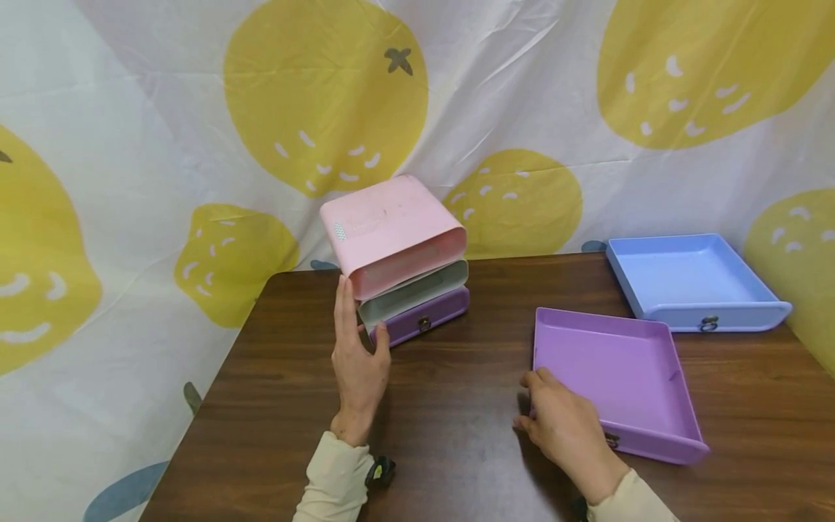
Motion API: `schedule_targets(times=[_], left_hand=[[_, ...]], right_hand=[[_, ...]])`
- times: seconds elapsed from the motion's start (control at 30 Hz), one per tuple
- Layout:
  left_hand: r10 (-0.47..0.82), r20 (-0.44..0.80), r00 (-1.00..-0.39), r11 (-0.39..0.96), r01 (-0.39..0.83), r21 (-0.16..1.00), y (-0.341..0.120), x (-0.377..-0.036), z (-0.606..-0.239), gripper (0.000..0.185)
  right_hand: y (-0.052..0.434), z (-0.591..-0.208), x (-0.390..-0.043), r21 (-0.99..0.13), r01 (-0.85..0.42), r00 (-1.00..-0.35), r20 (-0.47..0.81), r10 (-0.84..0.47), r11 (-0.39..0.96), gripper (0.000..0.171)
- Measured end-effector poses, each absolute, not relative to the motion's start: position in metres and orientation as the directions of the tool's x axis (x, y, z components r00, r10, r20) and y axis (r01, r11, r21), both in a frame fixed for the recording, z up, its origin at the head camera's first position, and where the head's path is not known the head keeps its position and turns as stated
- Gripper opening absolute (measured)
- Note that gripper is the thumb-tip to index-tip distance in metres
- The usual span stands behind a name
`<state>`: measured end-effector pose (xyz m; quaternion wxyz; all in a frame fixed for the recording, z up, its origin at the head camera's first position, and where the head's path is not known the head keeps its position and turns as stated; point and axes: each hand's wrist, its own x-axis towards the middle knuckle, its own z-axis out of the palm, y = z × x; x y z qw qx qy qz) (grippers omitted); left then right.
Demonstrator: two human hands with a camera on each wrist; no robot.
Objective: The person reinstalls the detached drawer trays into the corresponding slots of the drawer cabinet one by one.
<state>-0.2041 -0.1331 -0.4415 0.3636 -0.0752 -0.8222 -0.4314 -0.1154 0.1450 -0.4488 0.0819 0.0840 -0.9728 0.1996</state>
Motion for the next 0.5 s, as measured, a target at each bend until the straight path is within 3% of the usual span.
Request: schedule_targets(times=[0.5], left_hand=[[-0.19,0.665,-0.722,0.618,0.438,0.653,-0.132,-0.204,-0.44,0.087]], right_hand=[[0.127,-0.45,-0.13,-0.381,-0.251,-0.965,0.176,-0.196,0.89,0.052]])
